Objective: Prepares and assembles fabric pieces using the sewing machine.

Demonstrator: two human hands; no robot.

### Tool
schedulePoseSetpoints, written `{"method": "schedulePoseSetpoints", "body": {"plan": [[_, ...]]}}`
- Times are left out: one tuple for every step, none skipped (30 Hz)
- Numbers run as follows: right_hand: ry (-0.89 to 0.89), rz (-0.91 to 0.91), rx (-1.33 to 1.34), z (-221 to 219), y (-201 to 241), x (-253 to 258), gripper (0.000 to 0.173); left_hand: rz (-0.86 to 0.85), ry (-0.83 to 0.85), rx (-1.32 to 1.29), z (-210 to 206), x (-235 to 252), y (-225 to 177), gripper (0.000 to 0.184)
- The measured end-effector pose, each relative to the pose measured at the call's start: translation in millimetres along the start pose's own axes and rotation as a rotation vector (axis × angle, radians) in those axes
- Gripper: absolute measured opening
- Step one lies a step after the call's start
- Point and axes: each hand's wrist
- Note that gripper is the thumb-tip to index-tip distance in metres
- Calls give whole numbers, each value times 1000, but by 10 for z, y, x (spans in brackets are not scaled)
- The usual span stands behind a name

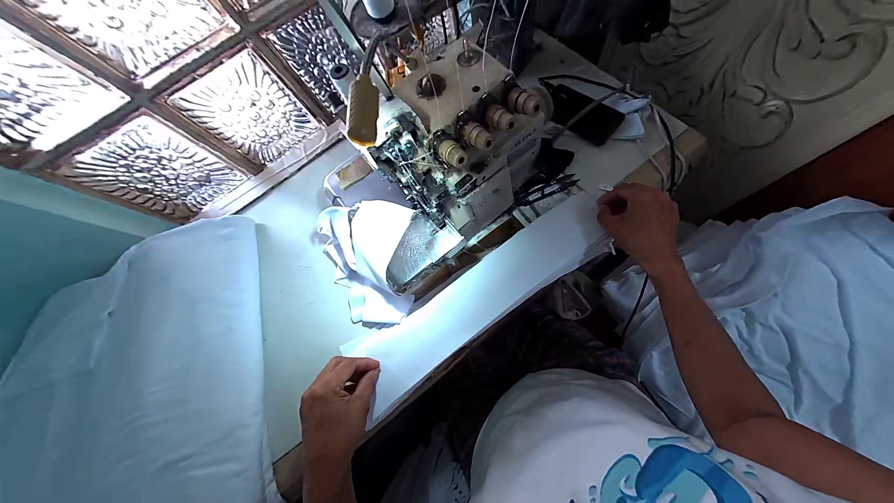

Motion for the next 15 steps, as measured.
{"method": "schedulePoseSetpoints", "body": {"plan": [[-38,-10,-19,46,-50,16,20,6,-11,10,-4,6,-5,11],[-77,-33,-37,120,-107,36,24,20,-23,17,-4,10,-15,10],[-124,-68,-50,208,-167,56,27,39,-37,21,-2,14,-30,11],[-186,-111,-59,294,-225,73,30,65,-49,20,1,18,-46,14],[-257,-144,-54,370,-268,83,33,91,-61,17,1,22,-53,19],[-332,-161,-36,425,-287,86,34,112,-67,19,2,26,-48,26],[-401,-152,-2,459,-287,79,34,126,-72,22,3,31,-37,32],[-451,-116,46,478,-268,60,34,135,-77,16,2,38,-26,36],[-476,-69,116,491,-227,31,33,137,-76,4,-1,47,-14,38],[-489,-18,221,492,-171,-1,31,141,-69,-14,-2,55,-3,38],[-484,28,366,482,-115,-31,27,145,-60,-37,-1,62,6,36],[-467,65,534,469,-52,-61,21,147,-51,-62,0,68,14,34],[-448,77,698,471,38,-99,15,149,-41,-77,0,73,19,32],[-438,83,823,494,148,-150,13,149,-35,-88,-2,75,22,30],[-447,103,888,530,252,-204,14,151,-33,-101,-7,75,26,28]]}}
Point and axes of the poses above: each hand's wrist, its own x-axis towards the middle knuckle, its own z-axis out of the back of the hand, y = z × x, and after that the axes turned 7 degrees about z, right-handed
